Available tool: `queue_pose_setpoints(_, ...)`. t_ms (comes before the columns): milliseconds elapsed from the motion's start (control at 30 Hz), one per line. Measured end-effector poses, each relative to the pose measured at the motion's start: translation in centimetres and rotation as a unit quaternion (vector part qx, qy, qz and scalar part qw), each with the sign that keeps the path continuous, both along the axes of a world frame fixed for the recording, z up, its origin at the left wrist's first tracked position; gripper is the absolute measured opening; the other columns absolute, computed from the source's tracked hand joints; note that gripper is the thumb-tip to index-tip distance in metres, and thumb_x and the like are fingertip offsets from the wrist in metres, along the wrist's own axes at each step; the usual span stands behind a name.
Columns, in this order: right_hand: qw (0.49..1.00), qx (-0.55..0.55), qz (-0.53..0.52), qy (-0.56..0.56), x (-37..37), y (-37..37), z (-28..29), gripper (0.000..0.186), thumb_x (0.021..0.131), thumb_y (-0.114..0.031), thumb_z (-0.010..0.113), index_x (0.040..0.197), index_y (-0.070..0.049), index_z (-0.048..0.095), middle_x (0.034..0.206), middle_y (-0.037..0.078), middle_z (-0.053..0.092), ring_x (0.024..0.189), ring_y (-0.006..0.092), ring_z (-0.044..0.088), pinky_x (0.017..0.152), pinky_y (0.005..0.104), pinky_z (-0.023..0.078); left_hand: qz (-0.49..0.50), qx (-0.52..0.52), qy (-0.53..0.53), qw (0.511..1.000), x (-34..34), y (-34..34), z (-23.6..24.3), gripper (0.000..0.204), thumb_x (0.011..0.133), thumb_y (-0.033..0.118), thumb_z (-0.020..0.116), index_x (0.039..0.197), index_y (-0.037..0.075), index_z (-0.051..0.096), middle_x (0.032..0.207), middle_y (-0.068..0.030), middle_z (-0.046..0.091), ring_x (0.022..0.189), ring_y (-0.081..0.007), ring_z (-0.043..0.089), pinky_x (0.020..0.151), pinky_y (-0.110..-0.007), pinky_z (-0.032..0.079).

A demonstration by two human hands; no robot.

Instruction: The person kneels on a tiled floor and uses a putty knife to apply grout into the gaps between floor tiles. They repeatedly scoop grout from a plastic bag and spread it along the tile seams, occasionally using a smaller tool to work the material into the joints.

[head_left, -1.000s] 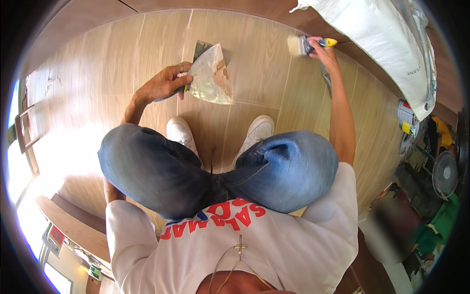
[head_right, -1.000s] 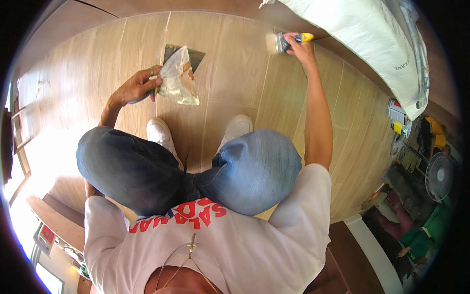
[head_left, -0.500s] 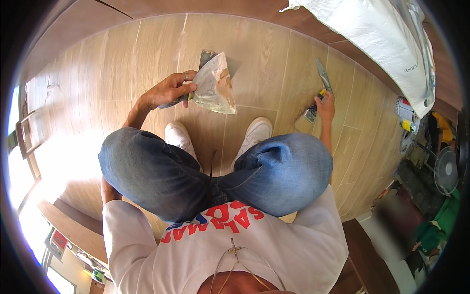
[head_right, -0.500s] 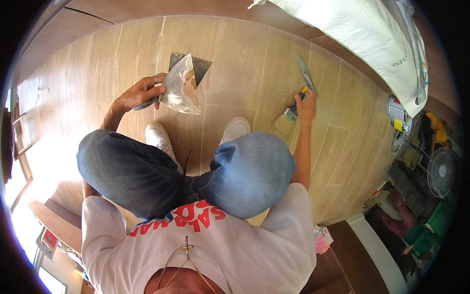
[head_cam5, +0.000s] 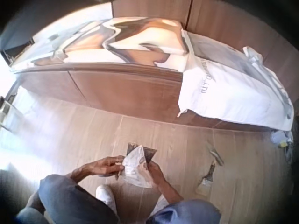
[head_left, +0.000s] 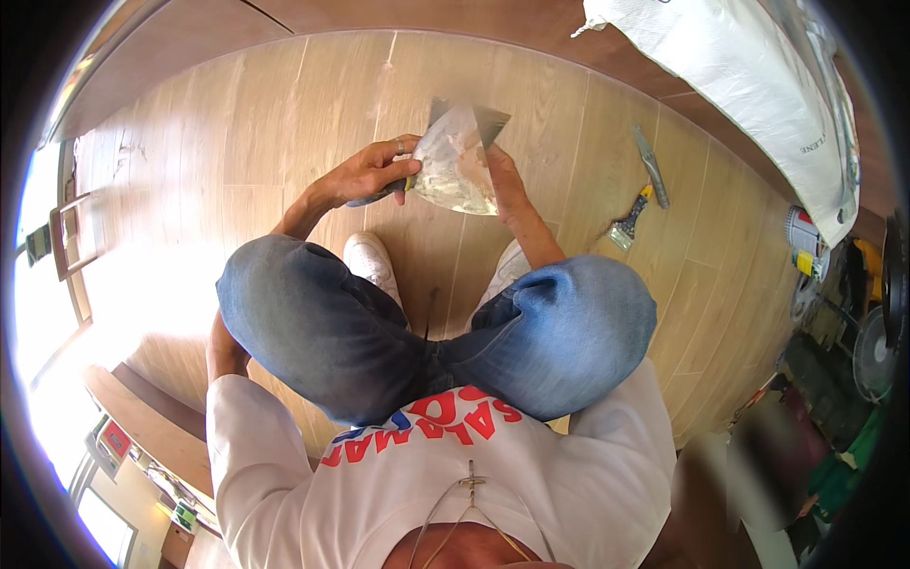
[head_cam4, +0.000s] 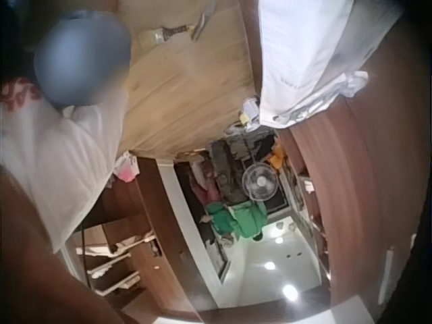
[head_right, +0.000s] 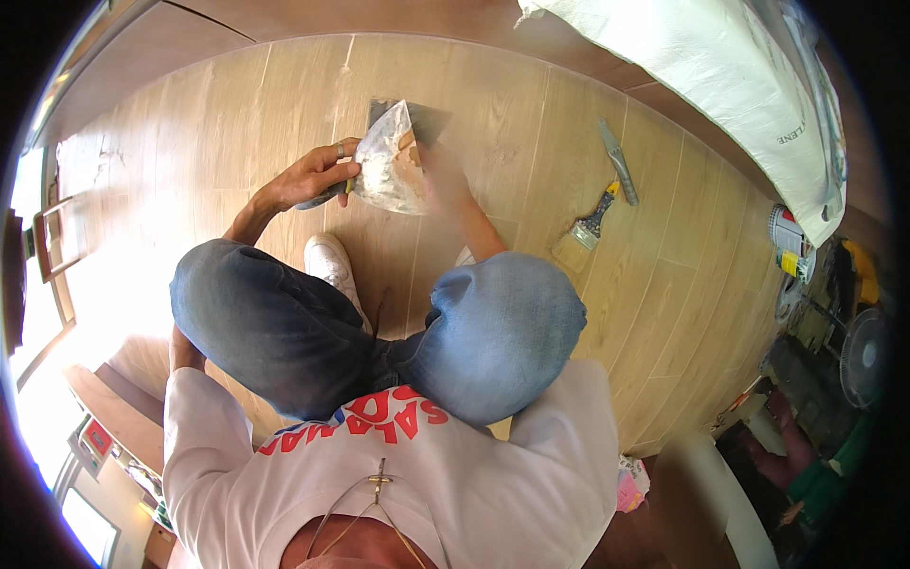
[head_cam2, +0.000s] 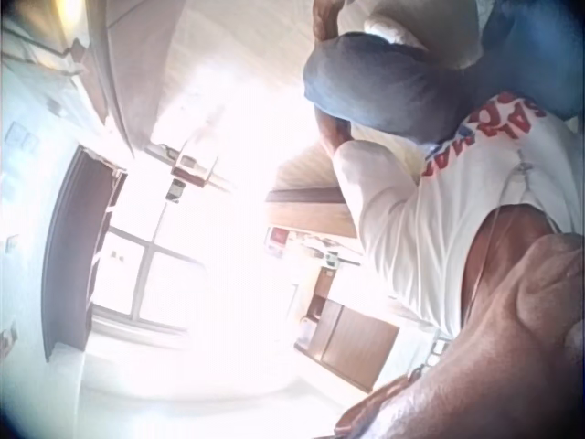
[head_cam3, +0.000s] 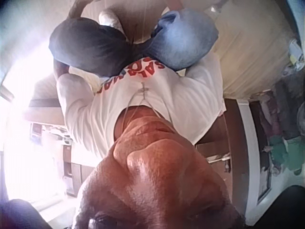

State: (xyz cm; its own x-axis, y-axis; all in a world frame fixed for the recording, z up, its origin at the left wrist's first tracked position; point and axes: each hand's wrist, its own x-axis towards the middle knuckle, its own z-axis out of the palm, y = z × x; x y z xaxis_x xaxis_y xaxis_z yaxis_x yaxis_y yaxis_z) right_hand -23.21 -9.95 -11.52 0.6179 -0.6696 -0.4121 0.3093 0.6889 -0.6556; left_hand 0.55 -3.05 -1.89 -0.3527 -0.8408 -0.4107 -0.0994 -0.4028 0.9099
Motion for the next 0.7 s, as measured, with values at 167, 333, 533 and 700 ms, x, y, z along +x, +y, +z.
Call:
queue_pose_setpoints(167,0.95,-0.189,-0.143,0.205,-5.3,-3.3,0.0,0.027,0.097,-0.021,0.066,0.121,-0.009,0.059,0.11,0.003,0.068,0.093,0.0116,0.065,0.078,0.0331,0.055,0.017,-0.015,-0.082,0.996,0.1,0.2,-1.1,0.045,0.106,0.035,0.049,0.134,-0.001,0.056,0.089,-0.0063,0.063,0.071,-0.0131,0.059,0.07,-0.029,0.054)
queue_pose_setpoints(333,0.89,-0.324,-0.212,0.241,-10.4,-5.7,4.7,0.017,0.094,-0.011,0.069,0.109,-0.004,0.066,0.095,0.001,0.069,0.085,0.0104,0.063,0.074,0.0292,0.054,0.014,-0.037,-0.096,0.995,0.7,0.5,-1.0,0.04,0.106,0.029,0.049,0.129,-0.002,0.058,0.084,-0.0066,0.063,0.069,-0.0129,0.06,0.066,-0.029,0.053)
queue_pose_setpoints(533,0.741,-0.556,0.085,0.368,-10.0,-4.2,11.1,0.012,0.092,-0.01,0.07,0.104,-0.008,0.069,0.099,0.007,0.074,0.087,0.0189,0.07,0.079,0.0299,0.054,0.001,-0.032,-0.133,0.991,-0.1,-0.6,-3.8,0.041,0.105,0.025,0.047,0.131,-0.005,0.055,0.083,-0.0094,0.068,0.066,-0.0142,0.063,0.066,-0.029,0.055)
queue_pose_setpoints(700,0.522,-0.774,0.146,0.329,-6.7,-4.4,13.2,0.031,0.081,-0.001,0.068,0.107,-0.018,0.074,0.104,0.0,0.073,0.096,0.0216,0.069,0.078,0.0325,0.053,0.016,0.016,-0.184,0.983,0.8,0.2,-0.3,0.046,0.104,0.024,0.048,0.135,-0.01,0.049,0.085,-0.0128,0.071,0.062,-0.0162,0.065,0.066,-0.031,0.054)
